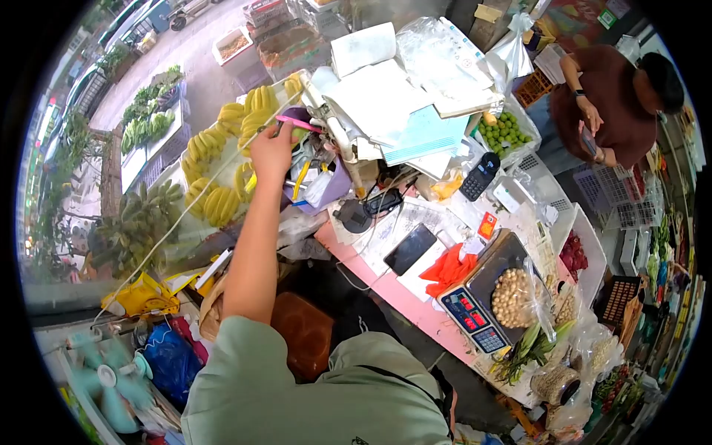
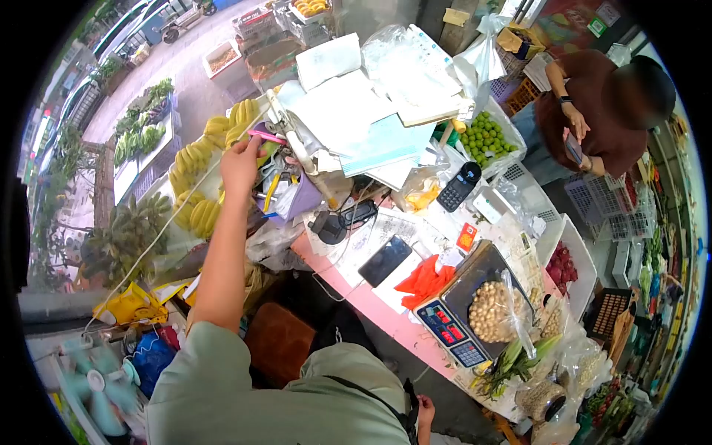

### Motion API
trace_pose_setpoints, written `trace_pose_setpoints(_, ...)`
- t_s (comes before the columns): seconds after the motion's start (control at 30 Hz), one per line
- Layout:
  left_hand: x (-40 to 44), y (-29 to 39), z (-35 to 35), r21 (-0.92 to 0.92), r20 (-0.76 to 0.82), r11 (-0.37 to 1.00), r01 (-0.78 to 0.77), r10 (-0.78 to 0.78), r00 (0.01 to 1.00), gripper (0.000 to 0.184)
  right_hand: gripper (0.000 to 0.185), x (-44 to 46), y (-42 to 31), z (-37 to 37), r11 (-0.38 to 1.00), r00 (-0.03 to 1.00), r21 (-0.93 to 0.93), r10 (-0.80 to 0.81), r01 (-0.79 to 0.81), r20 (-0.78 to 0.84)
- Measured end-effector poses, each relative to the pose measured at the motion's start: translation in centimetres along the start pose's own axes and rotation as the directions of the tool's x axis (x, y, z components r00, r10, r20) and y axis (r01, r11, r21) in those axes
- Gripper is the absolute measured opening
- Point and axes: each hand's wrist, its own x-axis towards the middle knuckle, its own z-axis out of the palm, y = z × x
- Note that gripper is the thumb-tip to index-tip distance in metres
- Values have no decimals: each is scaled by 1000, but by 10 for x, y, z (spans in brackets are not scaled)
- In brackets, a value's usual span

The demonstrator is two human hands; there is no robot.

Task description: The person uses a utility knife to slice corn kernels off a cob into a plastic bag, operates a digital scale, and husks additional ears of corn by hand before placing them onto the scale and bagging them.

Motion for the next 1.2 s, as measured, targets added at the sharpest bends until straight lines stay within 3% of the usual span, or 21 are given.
trace_pose_setpoints(0.03,13,4,8,-230,172,924,305,-270,947,33,11,3,-3,1,996,999,67,-53,53,6)
trace_pose_setpoints(0.07,23,7,15,-375,394,712,594,-457,797,19,10,6,-4,4,986,994,134,-106,104,9)
trace_pose_setpoints(0.1,35,13,-5,-342,369,748,568,-449,814,19,10,-9,4,25,982,995,173,-84,75,46)
trace_pose_setpoints(0.13,42,4,6,-374,349,720,585,-475,808,20,9,-5,11,27,964,970,130,-239,232,46)
trace_pose_setpoints(0.2,43,-16,28,-432,342,662,612,-508,791,17,11,6,46,32,959,978,210,-203,190,43)
trace_pose_setpoints(0.23,41,-13,28,-427,347,669,609,-500,793,17,12,18,79,34,939,981,306,-185,159,56)
trace_pose_setpoints(0.3,28,-5,15,-664,281,604,441,-345,896,16,15,51,168,35,787,969,608,-219,107,112)
trace_pose_setpoints(0.4,5,19,-7,-718,222,618,322,-235,946,18,17,20,84,42,952,995,295,-91,77,32)
trace_pose_setpoints(0.5,-15,33,-31,-766,163,597,240,-181,970,17,20,5,26,41,981,999,188,-54,51,9)
trace_pose_setpoints(0.63,-54,76,-57,-806,256,543,236,-39,966,18,23,-3,-74,42,994,997,70,-82,83,-8)
trace_pose_setpoints(0.7,-79,85,-59,-780,416,552,295,105,904,18,23,9,-126,50,958,971,159,-240,239,-11)
trace_pose_setpoints(0.73,-99,93,-58,-776,438,545,316,105,893,18,20,11,-153,44,961,964,79,-266,266,-15)
trace_pose_setpoints(0.8,-144,111,-50,-594,697,635,495,98,710,18,27,-2,-246,53,933,936,108,-349,342,45)
trace_pose_setpoints(0.83,-166,111,-42,-485,758,734,475,82,648,17,32,-8,-293,58,917,918,127,-388,377,76)
trace_pose_setpoints(0.87,-186,117,-36,-448,832,752,484,152,533,15,38,-5,-317,64,878,878,283,-443,386,179)
trace_pose_setpoints(0.93,-230,135,-24,-360,916,752,552,172,363,10,46,-26,-381,66,859,795,436,-454,270,403)
trace_pose_setpoints(0.97,-247,141,-21,-304,947,751,586,175,268,9,47,-36,-408,69,834,715,450,-524,320,462)
trace_pose_setpoints(1.0,-262,142,-15,-307,951,765,567,214,225,9,45,-46,-427,71,818,676,520,-530,247,512)
trace_pose_setpoints(1.1,-292,145,-6,-297,955,777,556,257,150,10,41,-55,-428,79,821,618,515,-543,247,569)
trace_pose_setpoints(1.17,-300,141,-2,-390,920,751,533,343,190,11,39,-56,-419,77,843,653,465,-515,270,555)
trace_pose_setpoints(1.2,-307,128,-1,-352,935,786,508,314,163,11,39,-62,-410,76,849,678,485,-483,207,555)
